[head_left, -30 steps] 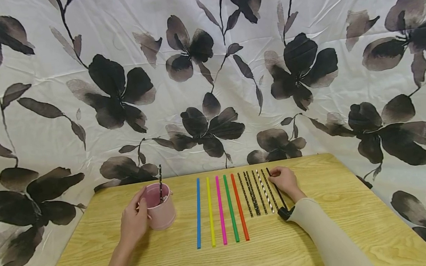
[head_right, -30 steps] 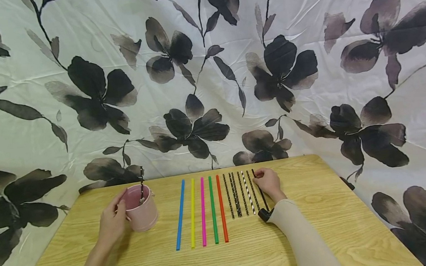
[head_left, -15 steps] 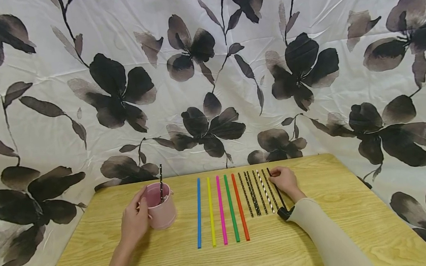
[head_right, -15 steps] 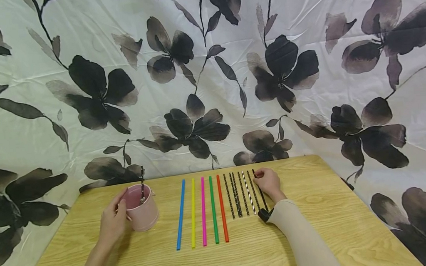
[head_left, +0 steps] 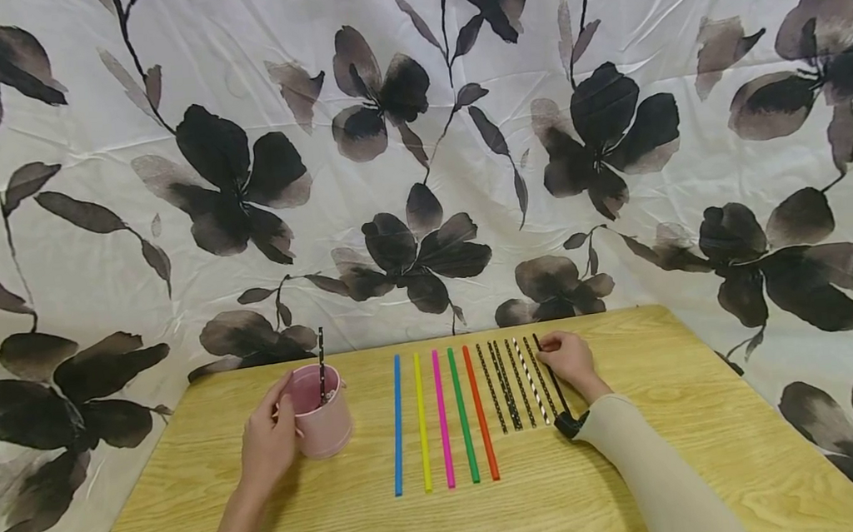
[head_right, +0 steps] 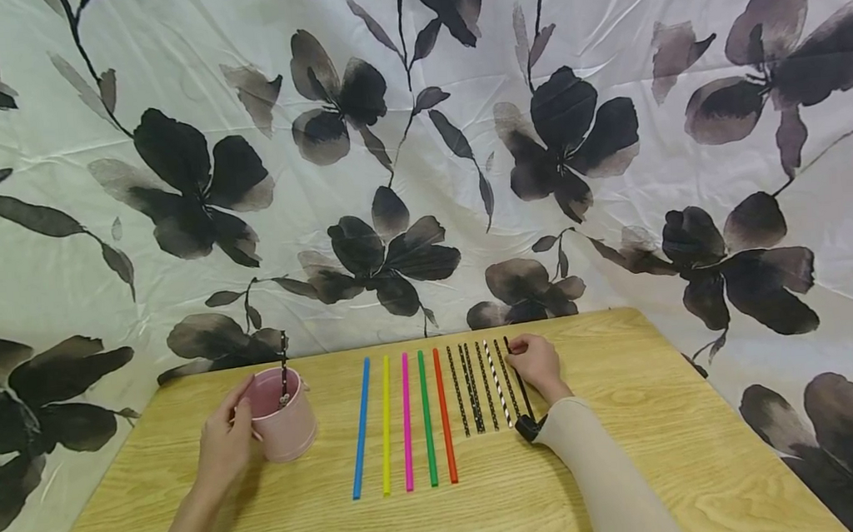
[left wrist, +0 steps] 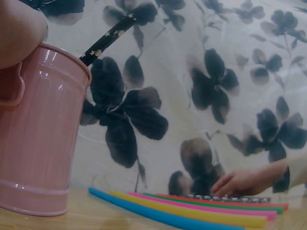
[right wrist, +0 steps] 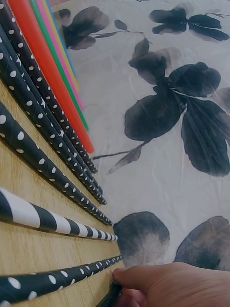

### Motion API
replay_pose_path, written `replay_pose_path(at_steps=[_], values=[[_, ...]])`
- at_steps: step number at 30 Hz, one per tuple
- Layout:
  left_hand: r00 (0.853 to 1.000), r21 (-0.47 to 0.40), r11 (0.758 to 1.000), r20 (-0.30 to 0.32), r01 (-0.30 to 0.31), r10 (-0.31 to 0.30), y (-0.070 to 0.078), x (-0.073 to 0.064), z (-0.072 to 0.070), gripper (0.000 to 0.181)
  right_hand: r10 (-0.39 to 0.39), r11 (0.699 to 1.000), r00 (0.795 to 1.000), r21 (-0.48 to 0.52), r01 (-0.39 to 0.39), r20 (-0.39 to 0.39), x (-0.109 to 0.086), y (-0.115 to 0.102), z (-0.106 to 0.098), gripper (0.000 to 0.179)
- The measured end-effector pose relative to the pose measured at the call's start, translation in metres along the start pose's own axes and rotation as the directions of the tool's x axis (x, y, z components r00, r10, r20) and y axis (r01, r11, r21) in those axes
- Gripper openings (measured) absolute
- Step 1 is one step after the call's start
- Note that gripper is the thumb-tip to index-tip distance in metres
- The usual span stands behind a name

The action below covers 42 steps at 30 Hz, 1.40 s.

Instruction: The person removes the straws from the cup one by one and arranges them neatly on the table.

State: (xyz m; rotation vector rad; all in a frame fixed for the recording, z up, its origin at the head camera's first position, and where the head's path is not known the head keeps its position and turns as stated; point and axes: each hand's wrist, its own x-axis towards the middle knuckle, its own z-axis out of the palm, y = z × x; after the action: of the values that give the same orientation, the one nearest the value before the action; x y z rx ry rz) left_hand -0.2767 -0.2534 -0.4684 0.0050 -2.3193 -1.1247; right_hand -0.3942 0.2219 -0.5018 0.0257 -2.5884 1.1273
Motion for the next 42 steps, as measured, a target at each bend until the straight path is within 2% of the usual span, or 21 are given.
replay_pose_path(at_steps=[8, 12, 16, 20, 26, 30, 34, 37, 42], values=[[1.000, -0.014, 1.000, 0.004, -0.002, 0.002, 0.000, 0.000, -0.001, 0.038, 0.009, 0.999, 1.000, 0.050, -0.008, -0.018, 0.002, 0.002, 0.001, 0.026], [1.000, -0.015, 1.000, 0.008, 0.000, 0.000, 0.000, 0.000, -0.001, 0.039, 0.017, 0.993, 0.998, 0.115, -0.011, -0.054, 0.005, -0.009, -0.001, 0.022], [1.000, -0.008, 1.000, 0.000, 0.002, -0.002, -0.002, 0.000, -0.003, 0.038, -0.038, 0.985, 0.997, 0.168, 0.049, -0.069, 0.003, -0.047, 0.002, 0.016], [1.000, -0.013, 1.000, -0.001, -0.009, 0.009, -0.002, 0.001, -0.004, 0.038, -0.168, 0.960, 0.983, 0.214, 0.180, -0.073, -0.004, -0.101, 0.011, 0.009], [1.000, -0.015, 1.000, 0.014, -0.016, 0.016, -0.002, 0.001, -0.002, 0.038, -0.342, 0.890, 0.939, 0.309, 0.337, -0.038, -0.022, -0.166, 0.034, 0.008], [1.000, -0.021, 1.000, 0.013, -0.006, 0.007, -0.001, 0.001, -0.002, 0.037, -0.446, 0.833, 0.895, 0.372, 0.409, 0.013, -0.041, -0.202, 0.051, 0.008], [1.000, -0.015, 1.000, 0.006, -0.005, 0.006, -0.002, 0.001, -0.002, 0.037, -0.506, 0.799, 0.858, 0.425, 0.426, 0.089, -0.059, -0.228, 0.070, 0.008], [1.000, -0.015, 1.000, -0.003, -0.009, 0.009, -0.002, 0.001, -0.002, 0.038, -0.528, 0.793, 0.833, 0.449, 0.413, 0.166, -0.071, -0.243, 0.085, 0.012], [1.000, -0.016, 1.000, 0.002, -0.015, 0.015, -0.002, 0.002, -0.002, 0.037, -0.584, 0.770, 0.775, 0.466, 0.436, 0.241, -0.088, -0.258, 0.102, 0.019]])
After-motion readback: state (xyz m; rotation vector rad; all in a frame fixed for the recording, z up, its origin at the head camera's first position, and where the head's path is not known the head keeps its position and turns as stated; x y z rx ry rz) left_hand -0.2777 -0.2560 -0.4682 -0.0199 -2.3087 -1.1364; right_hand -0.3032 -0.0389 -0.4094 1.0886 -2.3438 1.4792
